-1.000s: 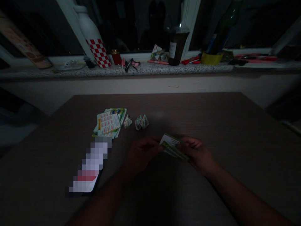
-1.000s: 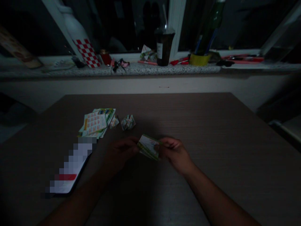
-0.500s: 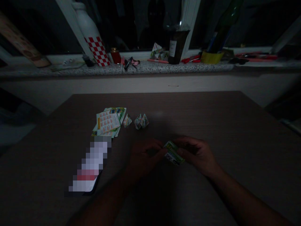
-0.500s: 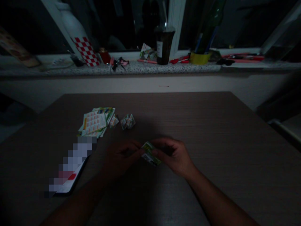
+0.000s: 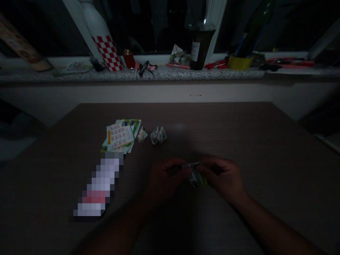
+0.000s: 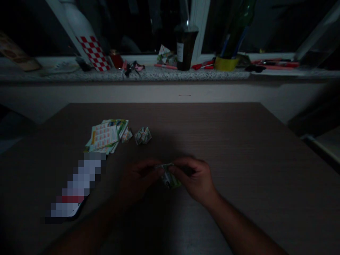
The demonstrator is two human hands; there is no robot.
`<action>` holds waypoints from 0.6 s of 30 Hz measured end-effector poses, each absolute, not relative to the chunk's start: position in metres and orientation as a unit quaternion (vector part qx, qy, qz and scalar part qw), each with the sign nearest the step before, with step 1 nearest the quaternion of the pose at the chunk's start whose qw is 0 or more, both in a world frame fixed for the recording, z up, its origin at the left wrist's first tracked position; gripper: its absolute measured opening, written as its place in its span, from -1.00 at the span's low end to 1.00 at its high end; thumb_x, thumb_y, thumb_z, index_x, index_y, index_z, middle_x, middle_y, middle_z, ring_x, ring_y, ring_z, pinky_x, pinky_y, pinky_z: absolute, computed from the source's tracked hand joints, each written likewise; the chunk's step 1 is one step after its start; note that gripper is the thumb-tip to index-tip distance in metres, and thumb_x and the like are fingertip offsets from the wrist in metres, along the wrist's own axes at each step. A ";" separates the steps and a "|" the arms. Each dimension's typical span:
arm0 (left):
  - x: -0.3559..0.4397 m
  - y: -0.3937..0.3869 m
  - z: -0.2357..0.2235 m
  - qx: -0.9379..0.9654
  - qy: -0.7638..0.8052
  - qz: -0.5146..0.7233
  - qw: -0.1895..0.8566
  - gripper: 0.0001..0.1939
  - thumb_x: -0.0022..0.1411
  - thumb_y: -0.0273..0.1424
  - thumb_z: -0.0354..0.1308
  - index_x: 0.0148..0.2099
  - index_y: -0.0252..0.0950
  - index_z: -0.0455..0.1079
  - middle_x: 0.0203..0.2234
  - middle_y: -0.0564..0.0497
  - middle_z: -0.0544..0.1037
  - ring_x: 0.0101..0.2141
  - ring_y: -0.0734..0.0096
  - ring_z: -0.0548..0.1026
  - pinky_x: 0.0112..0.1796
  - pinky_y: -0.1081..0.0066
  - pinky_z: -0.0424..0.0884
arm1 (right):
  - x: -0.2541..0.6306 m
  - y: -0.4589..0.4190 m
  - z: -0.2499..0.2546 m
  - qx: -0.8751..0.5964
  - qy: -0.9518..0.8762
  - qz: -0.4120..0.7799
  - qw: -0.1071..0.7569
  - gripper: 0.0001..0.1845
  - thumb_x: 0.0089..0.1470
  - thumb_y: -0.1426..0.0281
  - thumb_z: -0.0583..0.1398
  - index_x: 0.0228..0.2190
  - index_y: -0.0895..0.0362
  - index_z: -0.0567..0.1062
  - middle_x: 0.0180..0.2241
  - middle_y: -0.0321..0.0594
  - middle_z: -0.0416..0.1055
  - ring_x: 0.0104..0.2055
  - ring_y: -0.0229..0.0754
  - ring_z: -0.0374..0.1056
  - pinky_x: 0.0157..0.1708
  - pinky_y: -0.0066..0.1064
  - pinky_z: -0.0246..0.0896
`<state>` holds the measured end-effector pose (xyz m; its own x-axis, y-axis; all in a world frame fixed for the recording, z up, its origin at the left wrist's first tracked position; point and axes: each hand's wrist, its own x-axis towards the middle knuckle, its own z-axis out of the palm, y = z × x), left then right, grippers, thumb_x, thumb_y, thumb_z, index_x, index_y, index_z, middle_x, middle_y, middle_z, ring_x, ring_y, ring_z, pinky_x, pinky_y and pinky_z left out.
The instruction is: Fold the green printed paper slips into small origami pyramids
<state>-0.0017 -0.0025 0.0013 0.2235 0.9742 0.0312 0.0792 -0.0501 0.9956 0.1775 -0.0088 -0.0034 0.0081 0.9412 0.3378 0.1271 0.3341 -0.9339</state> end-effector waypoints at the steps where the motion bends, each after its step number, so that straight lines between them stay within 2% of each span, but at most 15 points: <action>1: -0.001 -0.003 0.001 0.588 0.454 0.431 0.513 -0.85 0.09 -0.32 0.27 -0.31 -0.30 0.52 -0.45 0.03 0.57 -0.40 0.42 0.51 -0.37 0.49 0.41 | 0.178 -0.009 -0.003 -0.445 -0.599 0.371 0.552 -0.95 -0.08 0.46 0.32 -0.46 0.09 0.59 -0.51 -0.27 0.57 -0.50 -0.27 0.47 -0.53 -0.53 0.36; 11: -0.003 -0.004 0.005 0.662 0.447 0.441 0.408 -0.94 0.12 -0.40 0.25 -0.32 -0.27 0.52 -0.43 0.05 0.58 -0.39 0.44 0.51 -0.36 0.49 0.41 | 0.179 -0.010 0.000 -0.442 -0.619 0.365 0.537 -0.95 -0.03 0.46 0.30 -0.43 0.12 0.60 -0.49 -0.24 0.58 -0.49 -0.24 0.48 -0.51 -0.49 0.39; 18: -0.003 -0.005 0.006 0.680 0.434 0.460 0.372 -0.97 0.11 -0.42 0.26 -0.33 -0.26 0.51 -0.43 0.07 0.58 -0.40 0.47 0.52 -0.36 0.50 0.41 | 0.180 -0.011 0.004 -0.440 -0.633 0.344 0.537 -0.91 -0.06 0.49 0.31 -0.43 0.09 0.61 -0.48 -0.28 0.59 -0.47 -0.26 0.50 -0.47 -0.52 0.41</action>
<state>-0.0029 -0.0053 0.0059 0.2002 0.9320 0.3021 0.2480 -0.3465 0.9047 0.1795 -0.0108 0.0036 -0.0368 0.9257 0.3765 0.1876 0.3764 -0.9073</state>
